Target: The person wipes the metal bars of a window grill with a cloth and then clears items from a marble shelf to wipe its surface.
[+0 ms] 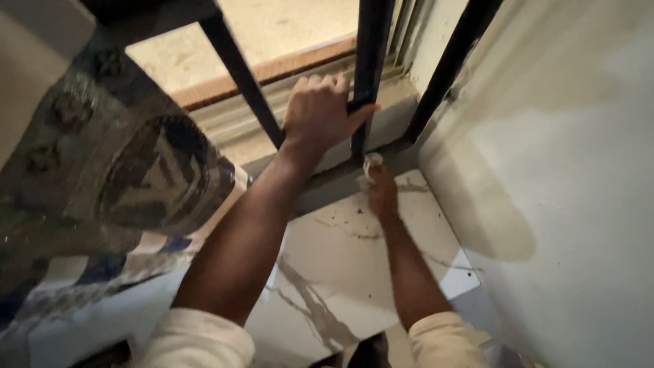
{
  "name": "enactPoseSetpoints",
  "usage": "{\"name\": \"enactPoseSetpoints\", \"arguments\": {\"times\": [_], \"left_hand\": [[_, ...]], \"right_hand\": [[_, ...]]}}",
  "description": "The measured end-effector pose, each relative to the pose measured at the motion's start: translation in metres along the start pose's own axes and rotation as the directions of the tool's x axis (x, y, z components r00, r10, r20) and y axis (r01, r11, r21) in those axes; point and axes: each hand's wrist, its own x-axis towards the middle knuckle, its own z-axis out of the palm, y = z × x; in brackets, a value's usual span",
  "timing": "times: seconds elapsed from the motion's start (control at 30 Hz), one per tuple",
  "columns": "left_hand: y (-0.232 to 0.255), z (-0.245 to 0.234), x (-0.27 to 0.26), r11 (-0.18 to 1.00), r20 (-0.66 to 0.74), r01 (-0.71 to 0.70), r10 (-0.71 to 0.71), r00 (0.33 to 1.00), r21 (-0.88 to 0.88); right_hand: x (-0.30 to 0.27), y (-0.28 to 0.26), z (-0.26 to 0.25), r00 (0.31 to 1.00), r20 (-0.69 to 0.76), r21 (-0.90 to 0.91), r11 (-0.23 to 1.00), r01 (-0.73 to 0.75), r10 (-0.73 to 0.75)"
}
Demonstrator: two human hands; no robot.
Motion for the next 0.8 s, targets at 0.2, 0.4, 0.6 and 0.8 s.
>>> {"name": "enactPoseSetpoints", "arguments": {"times": [0.2, 0.4, 0.6, 0.8], "left_hand": [[-0.003, 0.005, -0.001, 0.998, -0.177, -0.060, 0.064, 0.982, 0.029], [-0.003, 0.012, -0.003, 0.996, -0.191, -0.042, 0.056, 0.980, 0.079], [-0.003, 0.012, -0.004, 0.999, -0.131, -0.031, 0.035, 0.991, 0.033], [-0.002, 0.030, -0.007, 0.997, -0.222, -0.046, 0.060, 0.973, 0.069]], "right_hand": [[0.011, -0.035, -0.029, 0.798, -0.134, -0.435, 0.759, 0.486, -0.588], [-0.008, -0.022, 0.026, 0.867, -0.152, -0.450, 0.814, 0.367, -0.474], [-0.042, -0.049, -0.006, 0.911, 0.100, -0.519, 0.760, 0.391, -0.401], [-0.068, -0.070, 0.071, 0.646, 0.244, -0.318, 0.570, 0.758, -0.723]]}}
